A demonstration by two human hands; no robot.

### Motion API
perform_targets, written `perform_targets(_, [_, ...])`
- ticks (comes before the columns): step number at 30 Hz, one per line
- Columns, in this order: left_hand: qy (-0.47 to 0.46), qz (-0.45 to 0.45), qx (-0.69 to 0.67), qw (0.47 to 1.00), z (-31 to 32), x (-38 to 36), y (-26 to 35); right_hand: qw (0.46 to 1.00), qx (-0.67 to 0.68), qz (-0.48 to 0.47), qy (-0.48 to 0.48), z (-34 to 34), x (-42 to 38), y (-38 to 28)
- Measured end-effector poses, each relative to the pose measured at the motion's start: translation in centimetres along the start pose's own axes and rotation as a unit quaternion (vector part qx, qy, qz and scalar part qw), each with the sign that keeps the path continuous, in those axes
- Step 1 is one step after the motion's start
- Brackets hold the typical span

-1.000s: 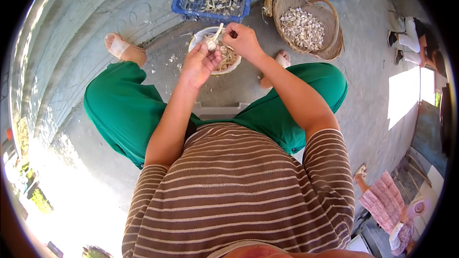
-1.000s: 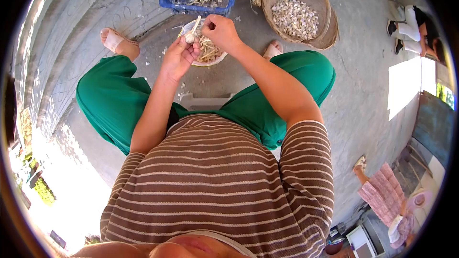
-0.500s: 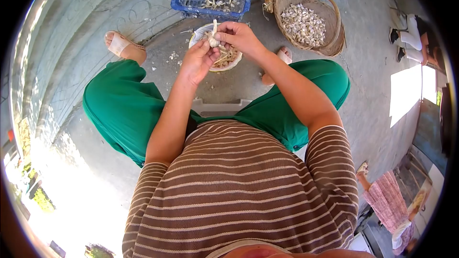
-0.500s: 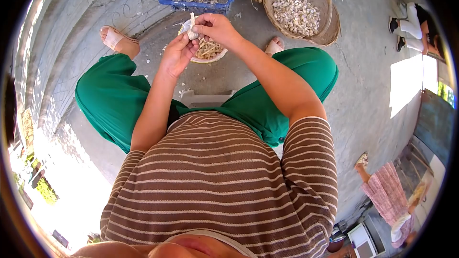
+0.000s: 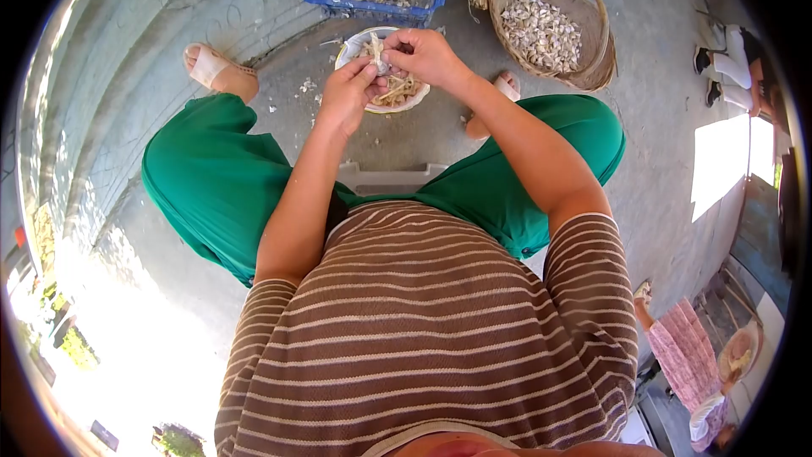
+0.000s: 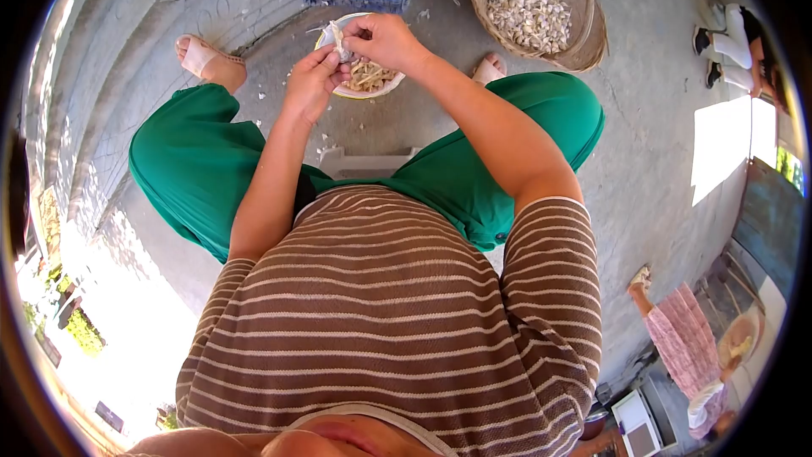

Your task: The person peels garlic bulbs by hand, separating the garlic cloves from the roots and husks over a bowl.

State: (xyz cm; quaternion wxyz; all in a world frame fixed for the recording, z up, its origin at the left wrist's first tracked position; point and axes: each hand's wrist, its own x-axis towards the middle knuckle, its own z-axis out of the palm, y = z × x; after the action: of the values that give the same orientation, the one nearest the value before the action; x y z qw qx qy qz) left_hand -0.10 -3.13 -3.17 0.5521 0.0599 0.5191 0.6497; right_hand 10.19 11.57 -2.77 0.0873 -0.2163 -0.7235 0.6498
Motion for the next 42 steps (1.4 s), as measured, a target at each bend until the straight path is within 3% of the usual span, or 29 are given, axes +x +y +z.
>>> perform_targets(9, [0.026, 0.016, 0.014, 0.999, 0.7, -0.3, 0.4, 0.989, -0.124, -0.040, 0.070, 0.0, 0.6, 2.4])
perform_targets(11, [0.031, 0.014, -0.004, 0.999, 0.5, 0.0, 0.6, 0.970, -0.233, -0.031, 0.061, -0.2, 0.7, 3.4])
perform_targets(15, [0.058, 0.018, -0.031, 0.998, 0.7, -0.1, 1.1, 0.939, -0.326, -0.086, 0.059, 0.0, 0.8, 5.8])
perform_targets(18, [0.056, 0.038, -0.045, 0.997, 0.9, -0.2, 1.3, 0.956, -0.259, -0.112, 0.081, -0.4, 0.9, 3.6])
perform_targets(19, [0.057, 0.040, -0.046, 0.996, 0.9, -0.1, 1.4, 0.996, -0.081, -0.026, 0.038, -0.7, 0.9, 2.4])
perform_targets(20, [0.063, 0.053, -0.040, 0.996, 1.0, 0.0, 1.4, 0.993, 0.101, 0.063, -0.006, -0.9, 0.9, 1.3])
perform_targets(22, [0.069, 0.065, -0.034, 0.995, 1.5, -0.2, 1.8, 0.990, 0.118, 0.068, -0.040, -0.7, 0.4, -0.3])
perform_targets(27, [0.067, 0.186, 0.206, 0.958, 1.6, 0.0, 1.2, 0.980, 0.174, 0.070, -0.070, 0.2, -0.6, -1.3])
perform_targets(32, [0.021, 0.191, 0.154, 0.969, 1.9, -0.5, 1.9, 0.986, 0.162, 0.048, -0.008, 0.3, -0.7, -1.6])
perform_targets(37, [0.004, 0.187, 0.122, 0.975, 2.3, -0.6, 1.9, 0.990, 0.132, 0.053, -0.017, -0.1, -0.9, -2.3])
perform_targets(39, [0.008, 0.214, 0.175, 0.961, 2.4, -0.5, 1.9, 0.991, 0.117, 0.056, -0.023, -0.2, -0.9, -2.2])
perform_targets(42, [0.014, 0.218, 0.177, 0.960, 2.3, -0.5, 1.9, 0.985, 0.165, 0.028, -0.034, -0.1, -0.9, -1.9])
